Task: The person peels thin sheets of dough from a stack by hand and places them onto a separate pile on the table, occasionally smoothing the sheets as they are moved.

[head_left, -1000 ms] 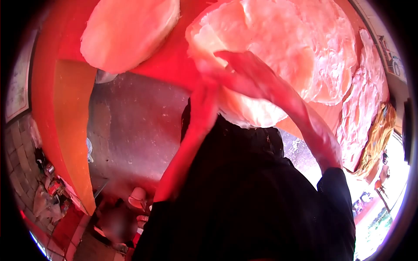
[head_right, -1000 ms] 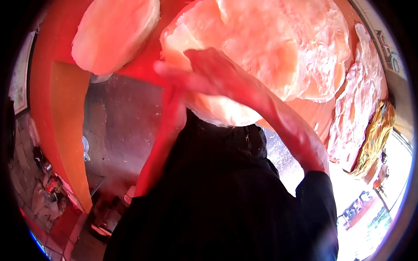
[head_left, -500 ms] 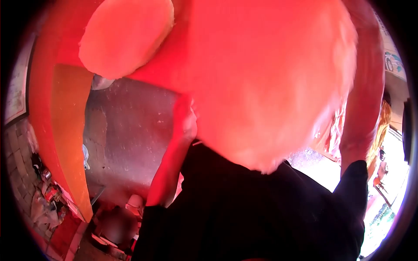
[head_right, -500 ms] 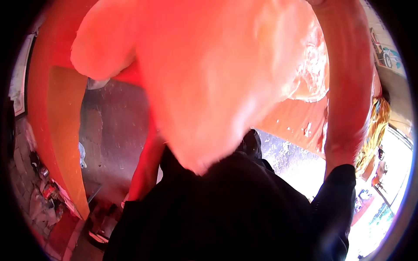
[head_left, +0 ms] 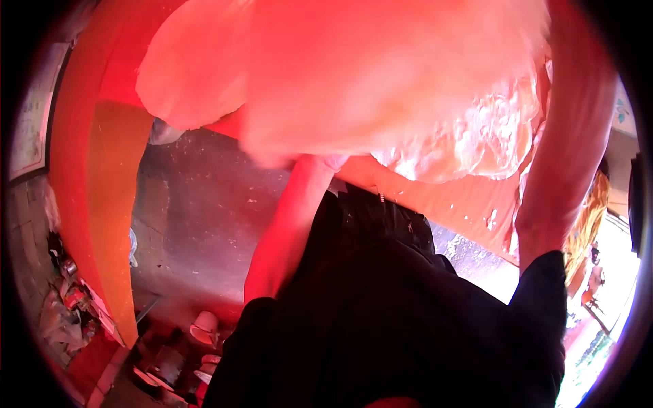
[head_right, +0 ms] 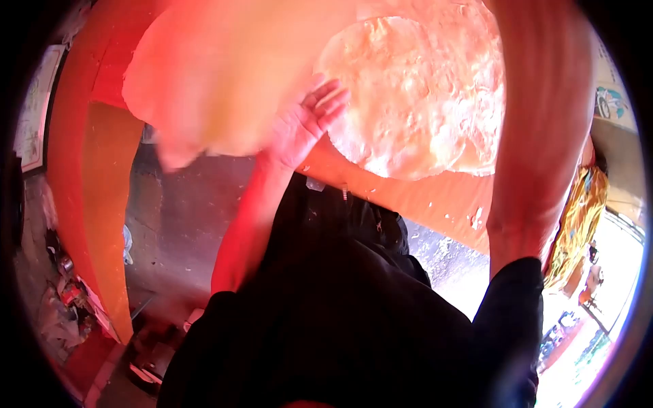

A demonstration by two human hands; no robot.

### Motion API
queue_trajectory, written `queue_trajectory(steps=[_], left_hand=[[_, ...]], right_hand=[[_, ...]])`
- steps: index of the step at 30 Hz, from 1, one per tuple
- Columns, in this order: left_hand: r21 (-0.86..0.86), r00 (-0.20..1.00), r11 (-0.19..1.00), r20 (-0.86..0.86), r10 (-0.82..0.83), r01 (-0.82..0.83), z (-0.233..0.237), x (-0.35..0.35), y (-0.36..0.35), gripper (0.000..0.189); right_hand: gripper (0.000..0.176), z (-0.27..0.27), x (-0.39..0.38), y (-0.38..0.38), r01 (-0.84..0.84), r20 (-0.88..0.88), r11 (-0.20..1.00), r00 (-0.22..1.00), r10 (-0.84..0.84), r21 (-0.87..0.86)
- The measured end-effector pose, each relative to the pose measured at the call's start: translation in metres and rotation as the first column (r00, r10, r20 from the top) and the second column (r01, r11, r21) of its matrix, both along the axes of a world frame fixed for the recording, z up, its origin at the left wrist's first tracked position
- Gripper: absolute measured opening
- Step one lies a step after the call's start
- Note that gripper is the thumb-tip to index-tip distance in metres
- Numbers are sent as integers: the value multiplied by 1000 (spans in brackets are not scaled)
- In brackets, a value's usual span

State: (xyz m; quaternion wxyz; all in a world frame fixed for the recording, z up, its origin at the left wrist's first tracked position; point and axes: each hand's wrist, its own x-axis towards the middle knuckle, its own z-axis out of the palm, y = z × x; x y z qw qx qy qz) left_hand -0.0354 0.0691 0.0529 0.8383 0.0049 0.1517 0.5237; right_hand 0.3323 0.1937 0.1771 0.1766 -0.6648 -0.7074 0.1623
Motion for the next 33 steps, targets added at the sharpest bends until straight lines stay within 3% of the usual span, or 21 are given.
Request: queue_trajectory(steps=[2,3,6,7,10,11,12,15,17,18,21,24,25,27,29,30,33], left_hand=[[-20,997,998,38,68,-67,-17,-11,8,53],[-31,995,996,52,83,-81,-28,-17,10,54],[-41,994,995,54,94,-92,-46,-29,7,60],[-39,994,994,32,106,-104,-49,-30,5,63],[-10,974,978,-95,206,-208,-63,-20,-2,63],[8,959,970,-146,243,-245,-65,-18,-4,62],[23,927,962,-262,267,-271,-61,-18,-5,58],[-94,819,986,-570,62,-140,-80,-24,-2,57],[-85,758,975,-644,103,-205,-85,-21,2,56],[-82,723,967,-680,121,-239,-81,-18,2,56],[8,690,975,-706,162,-221,-65,-8,-4,55],[25,704,983,-695,146,-179,-63,-15,-6,51],[-41,773,988,-627,90,-147,-66,-23,-11,49],[-135,890,989,-455,-5,-63,-70,-40,-8,45],[-124,871,992,-489,-43,-20,-69,-49,8,47],[-98,841,995,-540,-41,-14,-68,-48,19,48],[-94,816,994,-578,-13,-51,-56,-43,37,50]], right_hand=[[32,-32,46,1,145,-306,985,937,-168,-97],[32,-54,62,-2,169,-489,972,841,-229,-164],[33,-144,72,-29,39,-848,938,414,-329,-345],[15,-144,13,-58,183,-729,887,512,-455,-425],[15,-158,-24,-96,152,-740,787,274,-614,-598],[13,-153,-30,-102,160,-786,811,202,-584,-562],[12,-154,-29,-106,137,-773,796,192,-605,-589],[12,-164,-13,-101,31,-736,750,170,-655,-660],[12,-187,12,-94,-100,-697,691,154,-700,-716],[13,-188,11,-91,-108,-709,705,214,-672,-701],[14,-188,11,-90,-26,-728,780,378,-572,-626],[18,-145,-23,-96,93,-794,923,482,-371,-374],[20,-123,-26,-96,122,-796,887,400,-455,-446],[24,-131,-9,-99,149,-754,825,344,-559,-544],[27,-178,11,-103,86,-787,832,283,-548,-548],[28,-181,9,-106,55,-777,835,336,-533,-548],[26,-142,-18,-108,49,-770,805,262,-582,-592]])
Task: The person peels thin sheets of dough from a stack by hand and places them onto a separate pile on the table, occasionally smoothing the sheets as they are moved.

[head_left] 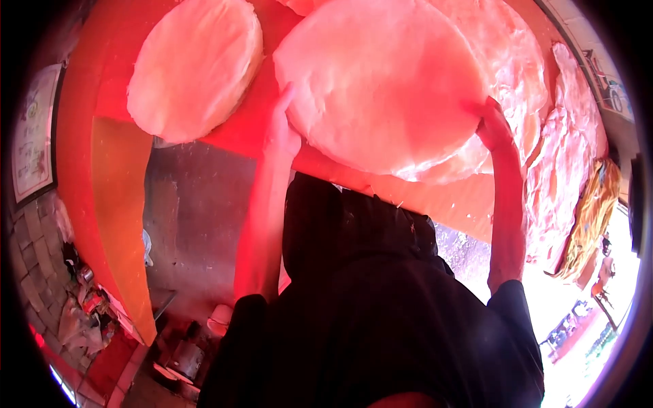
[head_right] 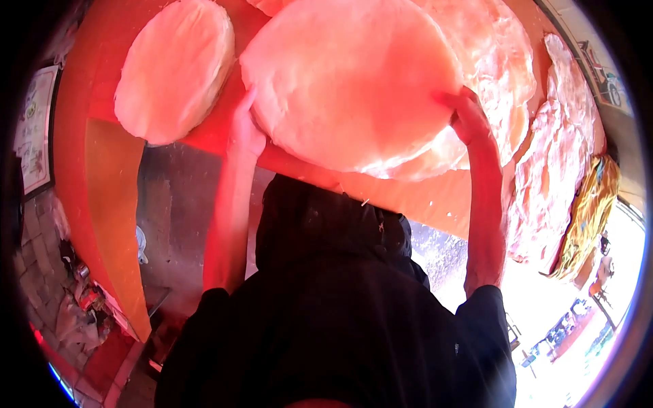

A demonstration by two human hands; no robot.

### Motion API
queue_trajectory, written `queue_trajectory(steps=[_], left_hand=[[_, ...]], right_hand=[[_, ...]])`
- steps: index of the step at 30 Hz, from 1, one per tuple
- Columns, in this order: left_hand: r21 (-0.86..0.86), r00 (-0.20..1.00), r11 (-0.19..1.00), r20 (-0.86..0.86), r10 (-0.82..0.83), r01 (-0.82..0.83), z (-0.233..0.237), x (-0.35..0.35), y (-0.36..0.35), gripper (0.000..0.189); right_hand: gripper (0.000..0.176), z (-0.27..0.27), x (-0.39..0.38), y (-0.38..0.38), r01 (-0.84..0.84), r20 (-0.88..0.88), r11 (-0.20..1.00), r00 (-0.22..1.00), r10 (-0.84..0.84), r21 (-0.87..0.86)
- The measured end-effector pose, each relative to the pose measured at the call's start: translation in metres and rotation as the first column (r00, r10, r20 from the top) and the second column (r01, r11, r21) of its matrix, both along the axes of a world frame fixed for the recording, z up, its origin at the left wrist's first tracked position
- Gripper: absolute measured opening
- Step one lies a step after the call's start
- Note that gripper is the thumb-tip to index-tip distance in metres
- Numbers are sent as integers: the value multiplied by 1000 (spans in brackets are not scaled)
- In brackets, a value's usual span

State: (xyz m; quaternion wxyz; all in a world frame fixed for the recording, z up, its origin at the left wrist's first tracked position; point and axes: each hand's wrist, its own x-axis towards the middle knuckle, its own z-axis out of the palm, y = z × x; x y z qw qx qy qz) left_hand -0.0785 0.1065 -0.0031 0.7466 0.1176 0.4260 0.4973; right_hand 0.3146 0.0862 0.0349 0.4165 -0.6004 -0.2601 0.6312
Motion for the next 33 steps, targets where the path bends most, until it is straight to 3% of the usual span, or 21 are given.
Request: queue_trajectory(steps=[1,4,5,6,9,10,11,13,14,16,18,20,21,24,26,27,28,29,30,32,33], left_hand=[[-1,1000,1000,13,9,-9,-5,-1,8,48],[83,999,996,-48,-11,15,-18,4,18,40],[101,990,995,-144,11,4,-22,9,14,34],[114,970,993,-240,33,-5,-19,15,11,28],[240,956,971,-280,88,-19,-17,29,-1,19],[295,961,955,-258,98,-18,-12,27,-1,19],[349,966,937,-234,105,-18,-6,25,-1,19],[195,959,976,-246,143,-96,15,24,9,22],[43,943,985,-283,174,-169,46,25,27,24],[15,930,974,-295,221,-227,64,11,39,27],[265,938,945,-233,258,-194,67,-25,39,31],[489,959,861,-153,238,-135,80,-86,44,22],[524,935,833,-175,309,-177,84,-108,51,23],[525,756,781,-342,559,-340,97,-174,74,29],[532,774,797,-363,519,-285,103,-223,72,38],[516,790,811,-359,497,-276,101,-245,71,36],[500,806,824,-354,475,-266,98,-262,70,34],[436,753,855,-452,477,-280,83,-284,71,31],[367,695,881,-549,465,-300,59,-307,71,29],[278,573,913,-712,405,-299,23,-342,68,27],[254,511,927,-778,365,-276,8,-355,66,27]], right_hand=[[28,-17,15,3,-37,-30,998,999,36,-41],[25,-18,9,6,61,-284,990,954,-94,-124],[26,-11,-5,7,221,-218,962,942,-253,-160],[26,-11,-8,6,199,-128,972,968,-214,-123],[27,-22,12,9,117,215,993,970,-115,6],[27,21,-12,13,-6,329,1000,944,0,18],[27,33,-10,17,-30,368,997,930,2,69],[27,55,-5,26,-79,449,983,894,-5,168],[31,76,-13,35,-37,382,968,922,-64,249],[34,129,-39,53,-84,392,958,919,-32,275],[37,150,-60,80,-88,266,939,964,-4,332],[39,153,-88,116,-101,183,929,982,37,356],[41,156,-107,128,-109,153,926,987,57,360],[35,138,-177,182,-358,1,796,912,410,488],[34,103,-216,202,-338,103,817,938,330,467],[33,54,-214,232,-320,-66,800,911,407,508],[28,32,-245,236,-384,-34,764,884,467,519],[24,9,-276,239,-444,-1,723,852,524,529],[27,14,-314,224,-481,10,810,862,507,334],[36,-82,-325,239,-570,68,791,818,571,223],[39,-42,-331,213,-531,20,823,842,539,202]])
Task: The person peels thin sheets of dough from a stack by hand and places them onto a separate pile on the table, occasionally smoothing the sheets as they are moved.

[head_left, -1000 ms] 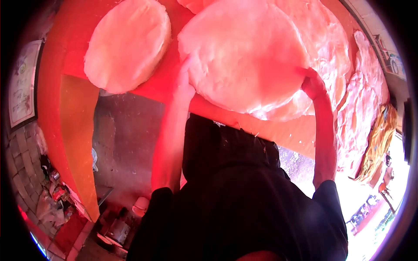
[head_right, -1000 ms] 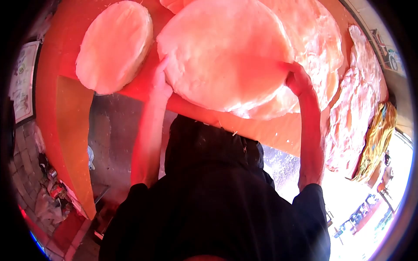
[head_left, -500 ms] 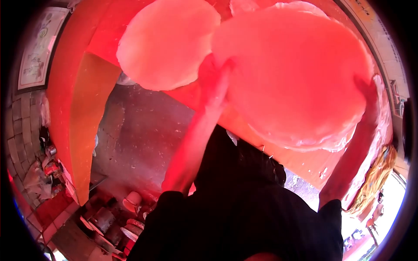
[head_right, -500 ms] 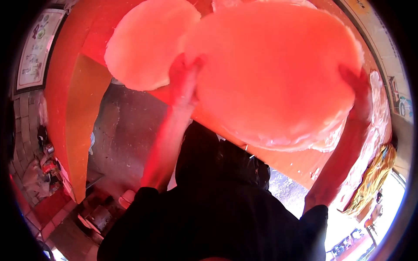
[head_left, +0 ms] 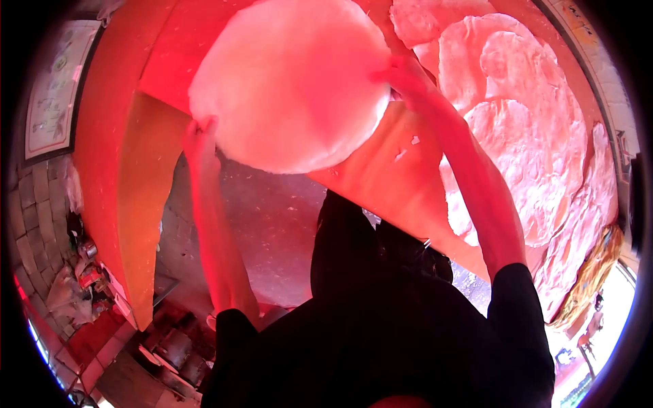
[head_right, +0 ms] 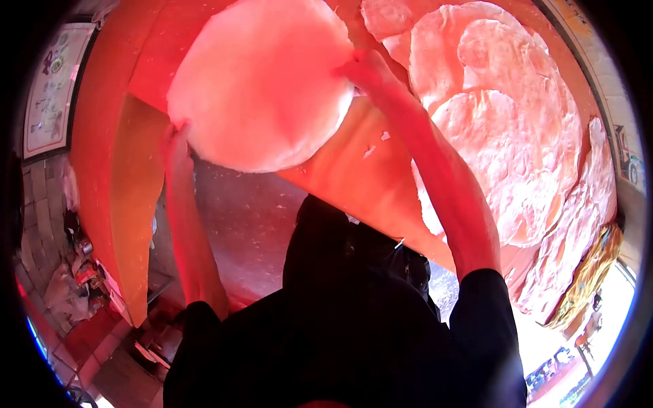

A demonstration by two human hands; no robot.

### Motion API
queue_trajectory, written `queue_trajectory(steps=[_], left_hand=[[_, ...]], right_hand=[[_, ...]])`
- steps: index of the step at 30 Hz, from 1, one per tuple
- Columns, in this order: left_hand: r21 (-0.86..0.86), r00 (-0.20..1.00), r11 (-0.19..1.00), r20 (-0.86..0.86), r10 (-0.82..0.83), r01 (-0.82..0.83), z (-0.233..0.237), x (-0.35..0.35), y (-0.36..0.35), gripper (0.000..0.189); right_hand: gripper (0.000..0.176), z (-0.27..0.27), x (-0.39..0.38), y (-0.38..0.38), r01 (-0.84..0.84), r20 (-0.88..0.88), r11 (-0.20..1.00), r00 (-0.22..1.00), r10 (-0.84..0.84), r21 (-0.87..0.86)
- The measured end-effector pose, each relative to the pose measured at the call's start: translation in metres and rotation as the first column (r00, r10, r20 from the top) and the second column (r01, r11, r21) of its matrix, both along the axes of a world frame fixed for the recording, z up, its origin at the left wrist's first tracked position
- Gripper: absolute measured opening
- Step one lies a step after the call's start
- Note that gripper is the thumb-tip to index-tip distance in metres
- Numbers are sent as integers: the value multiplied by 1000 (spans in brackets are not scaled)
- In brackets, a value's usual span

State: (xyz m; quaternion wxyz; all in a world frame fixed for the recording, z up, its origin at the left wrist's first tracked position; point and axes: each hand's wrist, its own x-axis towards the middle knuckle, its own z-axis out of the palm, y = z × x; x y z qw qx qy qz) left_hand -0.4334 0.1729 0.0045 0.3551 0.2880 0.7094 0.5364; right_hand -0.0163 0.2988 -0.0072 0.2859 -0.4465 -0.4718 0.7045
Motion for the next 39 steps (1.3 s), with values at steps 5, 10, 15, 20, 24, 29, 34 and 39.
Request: queue_trajectory(steps=[5,10,15,20,24,29,34,39], left_hand=[[111,973,993,227,-51,26,-6,-19,-8,38],[294,962,947,197,-191,128,-31,15,7,57],[269,948,952,237,-210,143,-28,8,0,55],[358,872,932,441,-215,49,-8,32,-6,56],[175,953,983,285,-105,56,-10,33,-3,61],[155,953,977,241,-184,149,-2,40,-1,62],[-27,961,997,268,-62,72,-3,42,2,57],[98,972,995,232,-45,23,-15,58,8,58]], right_hand=[[42,11,-3,-2,258,130,938,947,-292,231],[41,-42,-41,9,481,-252,864,863,-437,150],[45,-20,-54,-3,471,-136,832,882,-451,294],[39,-35,-62,-42,562,12,625,738,-674,541],[40,-22,-94,-42,790,-121,545,592,-796,282],[41,-35,-99,-32,773,49,453,483,-874,444],[43,-24,-89,-39,753,56,500,530,-846,427],[47,-15,-80,-46,733,78,545,567,-820,406]])
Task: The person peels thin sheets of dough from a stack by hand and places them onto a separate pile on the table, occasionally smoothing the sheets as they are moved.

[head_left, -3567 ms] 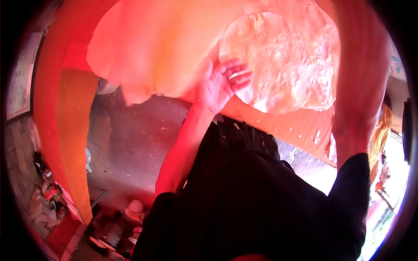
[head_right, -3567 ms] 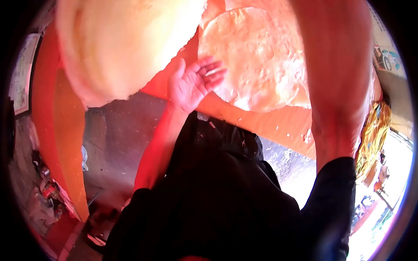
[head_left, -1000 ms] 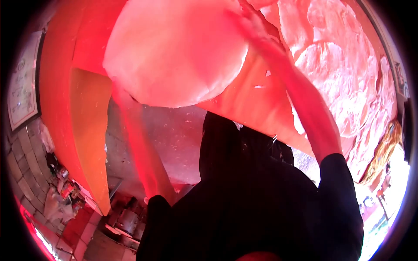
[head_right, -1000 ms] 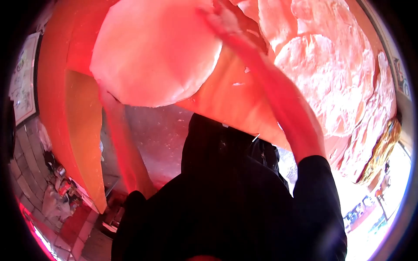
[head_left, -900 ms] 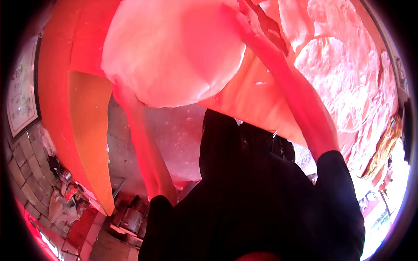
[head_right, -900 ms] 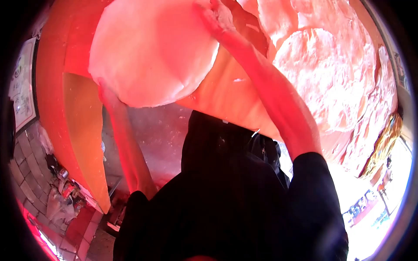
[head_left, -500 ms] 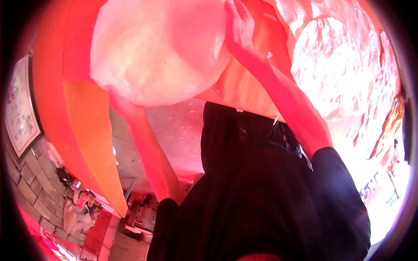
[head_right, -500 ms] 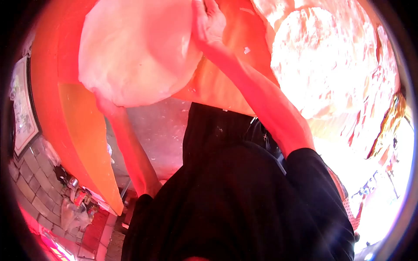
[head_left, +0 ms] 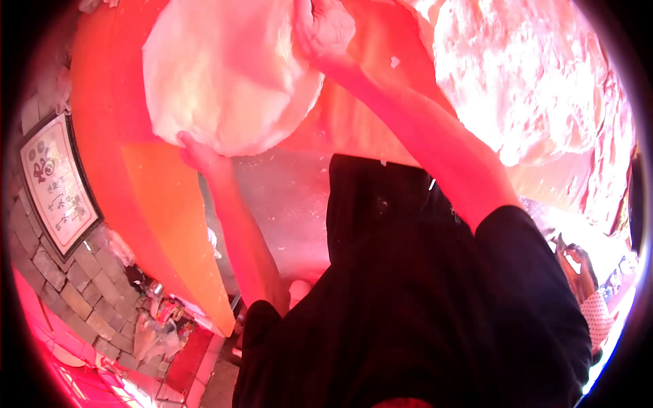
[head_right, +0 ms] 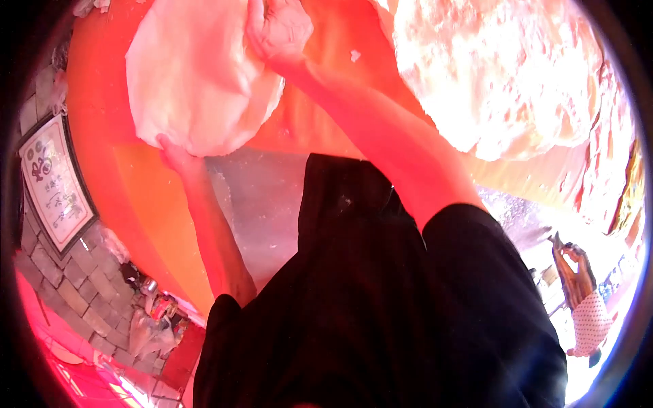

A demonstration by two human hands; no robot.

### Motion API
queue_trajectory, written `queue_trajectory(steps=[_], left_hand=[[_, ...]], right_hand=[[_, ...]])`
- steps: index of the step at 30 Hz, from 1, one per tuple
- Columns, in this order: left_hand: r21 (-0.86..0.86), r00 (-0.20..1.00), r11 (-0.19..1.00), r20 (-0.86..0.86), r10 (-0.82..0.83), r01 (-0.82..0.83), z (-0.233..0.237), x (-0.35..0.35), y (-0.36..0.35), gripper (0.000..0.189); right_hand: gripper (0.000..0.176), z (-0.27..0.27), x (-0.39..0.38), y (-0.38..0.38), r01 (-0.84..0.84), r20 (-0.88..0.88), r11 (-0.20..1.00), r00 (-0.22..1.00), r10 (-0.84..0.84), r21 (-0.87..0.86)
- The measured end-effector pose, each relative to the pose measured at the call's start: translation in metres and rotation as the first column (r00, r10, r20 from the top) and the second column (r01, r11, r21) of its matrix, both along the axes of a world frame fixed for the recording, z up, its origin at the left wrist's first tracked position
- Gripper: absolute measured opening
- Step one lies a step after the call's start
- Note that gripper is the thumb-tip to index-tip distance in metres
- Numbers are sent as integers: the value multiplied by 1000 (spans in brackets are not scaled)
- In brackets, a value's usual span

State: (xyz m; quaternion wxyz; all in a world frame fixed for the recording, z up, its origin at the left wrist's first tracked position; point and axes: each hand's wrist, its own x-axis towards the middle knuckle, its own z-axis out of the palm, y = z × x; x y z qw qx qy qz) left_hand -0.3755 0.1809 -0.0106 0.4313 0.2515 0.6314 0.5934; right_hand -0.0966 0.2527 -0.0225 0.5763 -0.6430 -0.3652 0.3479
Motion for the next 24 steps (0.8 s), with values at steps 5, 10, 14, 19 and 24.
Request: queue_trajectory(steps=[5,10,14,19,24], left_hand=[[-56,998,996,9,-63,63,6,-21,-2,57],[-277,972,946,-118,-205,166,14,-96,20,55],[-239,947,938,-139,-290,252,34,-121,86,53],[-306,815,782,-31,-578,543,33,-131,138,55],[-283,764,751,-89,-639,596,17,-138,145,49]], right_hand=[[50,28,34,-19,-102,49,990,993,108,-99],[34,48,39,-111,-367,-432,930,842,324,-18],[38,65,-22,-144,-472,-881,833,471,-40,-290],[51,46,-78,-147,-157,-652,926,749,-116,-344],[48,64,-90,-132,-69,-598,863,748,-287,-500]])
